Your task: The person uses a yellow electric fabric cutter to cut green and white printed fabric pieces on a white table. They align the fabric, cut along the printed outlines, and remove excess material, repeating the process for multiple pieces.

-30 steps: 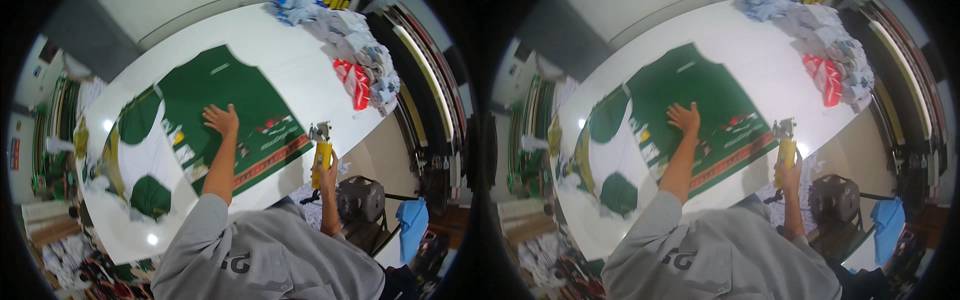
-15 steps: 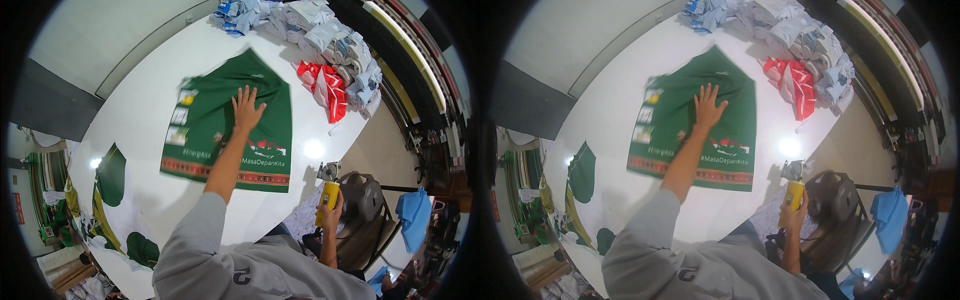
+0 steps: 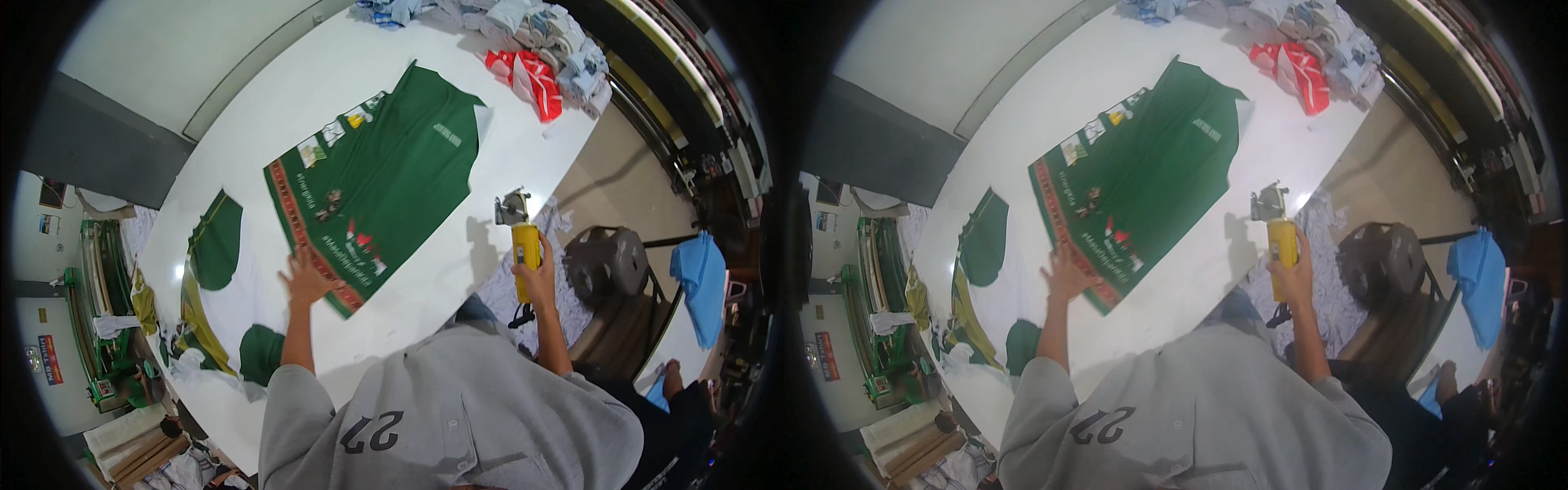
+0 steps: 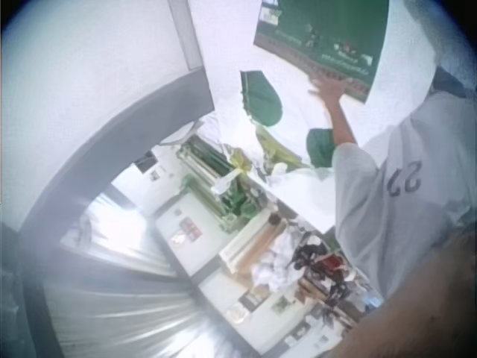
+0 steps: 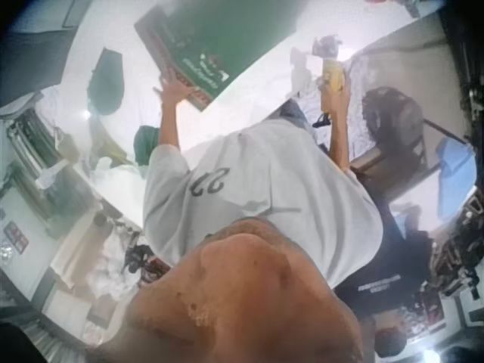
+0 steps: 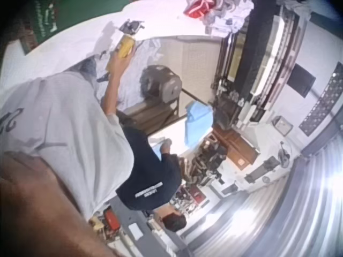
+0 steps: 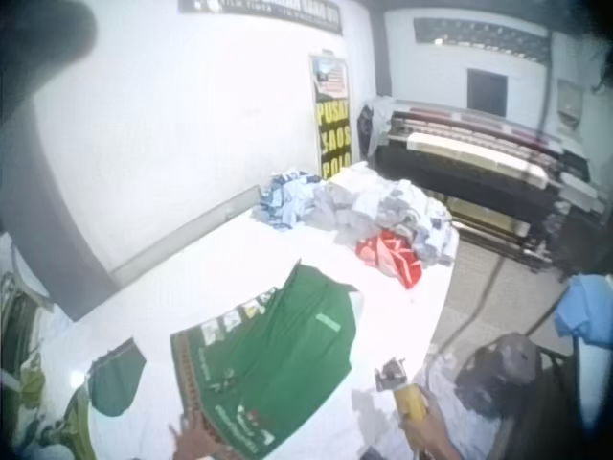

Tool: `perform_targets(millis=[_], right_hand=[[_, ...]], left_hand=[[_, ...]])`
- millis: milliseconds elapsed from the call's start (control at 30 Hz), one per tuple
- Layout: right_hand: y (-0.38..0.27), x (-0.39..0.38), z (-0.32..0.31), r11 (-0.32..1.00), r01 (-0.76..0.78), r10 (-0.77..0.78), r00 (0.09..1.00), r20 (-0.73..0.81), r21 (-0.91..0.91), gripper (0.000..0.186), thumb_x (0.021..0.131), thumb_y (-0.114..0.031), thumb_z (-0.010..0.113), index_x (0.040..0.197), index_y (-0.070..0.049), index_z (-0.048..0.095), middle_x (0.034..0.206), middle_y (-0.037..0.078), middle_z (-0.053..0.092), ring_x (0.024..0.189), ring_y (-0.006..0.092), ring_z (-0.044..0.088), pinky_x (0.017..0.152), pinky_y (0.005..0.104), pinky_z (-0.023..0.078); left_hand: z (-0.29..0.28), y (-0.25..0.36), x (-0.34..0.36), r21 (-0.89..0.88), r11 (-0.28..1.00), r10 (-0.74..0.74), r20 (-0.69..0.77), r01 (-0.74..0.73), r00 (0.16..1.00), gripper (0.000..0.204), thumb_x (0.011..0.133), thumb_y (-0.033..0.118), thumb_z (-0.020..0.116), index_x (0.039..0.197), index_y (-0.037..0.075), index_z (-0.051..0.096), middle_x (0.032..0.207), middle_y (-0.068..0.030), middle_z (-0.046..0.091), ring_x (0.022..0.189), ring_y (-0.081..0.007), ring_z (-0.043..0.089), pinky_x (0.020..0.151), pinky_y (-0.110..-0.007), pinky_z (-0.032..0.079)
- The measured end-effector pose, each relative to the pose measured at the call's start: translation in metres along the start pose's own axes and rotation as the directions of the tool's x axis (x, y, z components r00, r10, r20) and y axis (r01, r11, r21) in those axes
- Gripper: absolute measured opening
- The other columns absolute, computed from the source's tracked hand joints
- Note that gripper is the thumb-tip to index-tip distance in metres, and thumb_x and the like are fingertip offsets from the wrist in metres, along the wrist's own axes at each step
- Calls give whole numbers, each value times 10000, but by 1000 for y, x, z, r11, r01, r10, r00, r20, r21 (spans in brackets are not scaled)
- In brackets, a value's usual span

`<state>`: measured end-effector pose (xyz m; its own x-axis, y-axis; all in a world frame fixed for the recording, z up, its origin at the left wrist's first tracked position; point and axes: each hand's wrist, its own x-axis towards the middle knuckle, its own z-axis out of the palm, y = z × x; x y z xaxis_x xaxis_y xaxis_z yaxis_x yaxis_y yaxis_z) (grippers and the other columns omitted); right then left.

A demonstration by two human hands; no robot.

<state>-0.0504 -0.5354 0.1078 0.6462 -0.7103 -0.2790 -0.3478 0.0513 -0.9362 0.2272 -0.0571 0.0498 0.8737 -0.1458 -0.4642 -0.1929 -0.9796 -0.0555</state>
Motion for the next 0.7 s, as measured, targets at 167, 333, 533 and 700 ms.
perform_targets(millis=[167,333,533,700], right_hand=[[41,-66,13,983,19,-11,999,47,-184,1039,745,41,792,1697,-143,419,1394,216,684,1136,318,735,957,409,609],[59,-104,22,951,119,-119,993,18,-284,1040,751,-28,811,1699,-146,398,1366,261,710,1178,385,733,1030,433,579],[56,-113,25,992,-61,33,972,-235,-114,984,814,-141,820,1667,-68,334,1230,285,716,1085,375,731,959,461,575],[57,-92,4,987,-4,75,895,-439,162,938,863,-104,824,1663,-51,337,1214,200,676,979,307,720,883,413,595]], left_hand=[[55,-123,-103,139,934,-352,182,330,918,1656,612,891,872,1810,66,80,1889,-206,51,1725,-496,-12,1275,-843,77],[101,-84,-145,-136,970,-219,-136,201,966,1494,707,831,869,1797,67,192,1875,-231,99,1710,-538,-2,1264,-843,63],[76,57,-69,-269,866,284,-431,-422,857,874,926,519,813,1629,80,536,1775,-198,384,1672,-453,256,1266,-766,227],[66,186,-18,-131,769,539,-393,-626,745,820,1047,551,675,1662,41,489,1804,-203,353,1702,-409,235,1318,-727,197]])
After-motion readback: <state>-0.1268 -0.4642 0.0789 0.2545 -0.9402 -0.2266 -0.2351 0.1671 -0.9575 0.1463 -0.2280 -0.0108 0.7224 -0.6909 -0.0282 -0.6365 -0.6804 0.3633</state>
